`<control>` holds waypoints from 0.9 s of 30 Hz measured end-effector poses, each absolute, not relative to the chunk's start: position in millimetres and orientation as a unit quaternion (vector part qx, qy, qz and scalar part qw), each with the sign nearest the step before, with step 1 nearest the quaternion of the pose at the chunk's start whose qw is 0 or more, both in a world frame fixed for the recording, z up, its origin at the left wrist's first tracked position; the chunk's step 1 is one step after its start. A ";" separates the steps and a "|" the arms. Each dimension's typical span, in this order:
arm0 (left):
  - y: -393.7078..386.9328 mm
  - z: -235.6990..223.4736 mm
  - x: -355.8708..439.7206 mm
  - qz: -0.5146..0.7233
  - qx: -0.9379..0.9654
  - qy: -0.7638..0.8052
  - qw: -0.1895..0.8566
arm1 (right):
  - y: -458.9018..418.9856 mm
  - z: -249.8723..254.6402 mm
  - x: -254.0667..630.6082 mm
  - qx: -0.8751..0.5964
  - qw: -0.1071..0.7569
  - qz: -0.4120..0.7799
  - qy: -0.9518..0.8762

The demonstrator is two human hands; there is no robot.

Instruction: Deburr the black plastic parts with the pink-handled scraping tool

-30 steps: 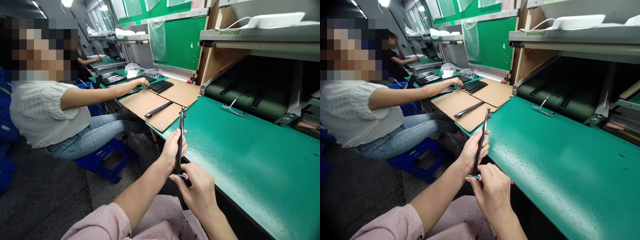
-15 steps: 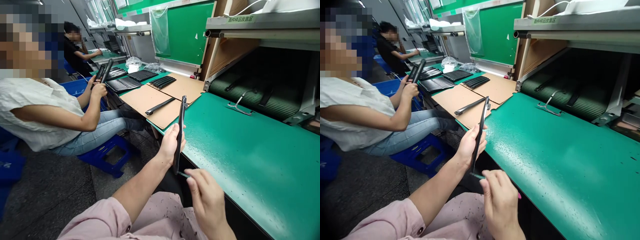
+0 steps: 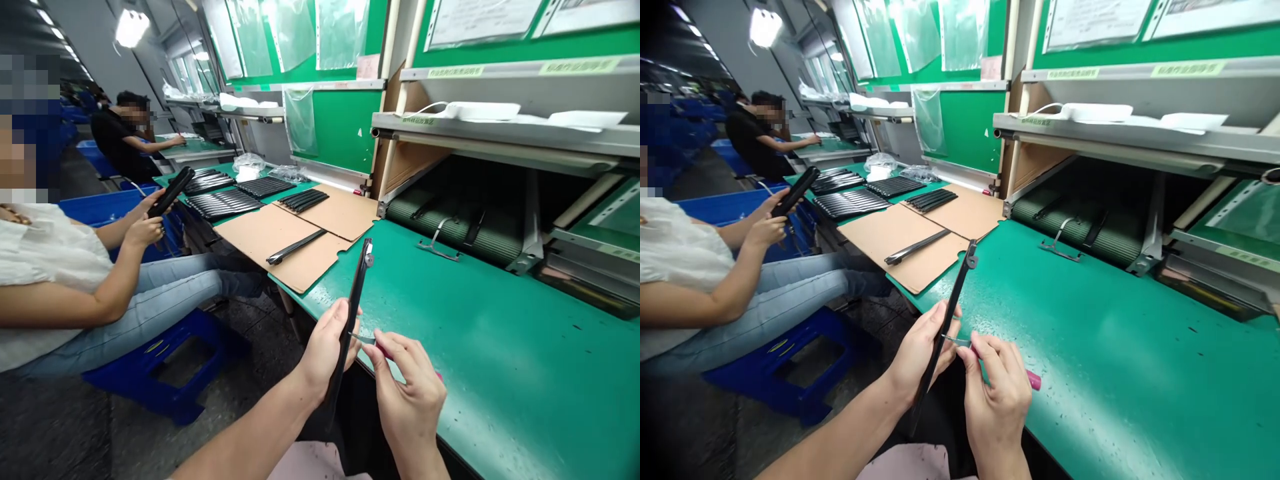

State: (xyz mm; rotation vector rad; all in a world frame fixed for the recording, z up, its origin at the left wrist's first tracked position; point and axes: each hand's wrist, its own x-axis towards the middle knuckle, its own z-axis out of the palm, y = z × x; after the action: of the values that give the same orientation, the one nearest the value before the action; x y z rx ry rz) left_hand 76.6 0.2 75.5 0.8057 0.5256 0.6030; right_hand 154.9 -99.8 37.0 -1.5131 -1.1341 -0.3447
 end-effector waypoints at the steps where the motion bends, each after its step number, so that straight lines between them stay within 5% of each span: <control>1: -2.2 76.5 75.5 0.279 0.385 0.244 0.845 | -96.7 40.5 159.2 -0.646 0.574 -0.155 -0.480; 16: -25.9 82.6 63.3 0.177 0.440 0.221 0.852 | -82.0 74.6 200.9 -0.636 0.640 -0.281 -0.327; 22: -20.0 76.4 64.6 0.167 0.513 0.158 0.827 | -102.1 64.1 206.1 -0.685 0.640 -0.119 -0.327; 27: -18.4 68.7 66.2 0.149 0.581 0.140 0.788 | -111.8 69.3 212.7 -0.707 0.607 -0.133 -0.338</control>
State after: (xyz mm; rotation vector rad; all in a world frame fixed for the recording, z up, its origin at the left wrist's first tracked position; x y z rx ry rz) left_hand 66.2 -18.4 68.7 1.2523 0.3010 0.3203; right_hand 212.7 -111.8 69.3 -1.6335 -0.7814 -0.3071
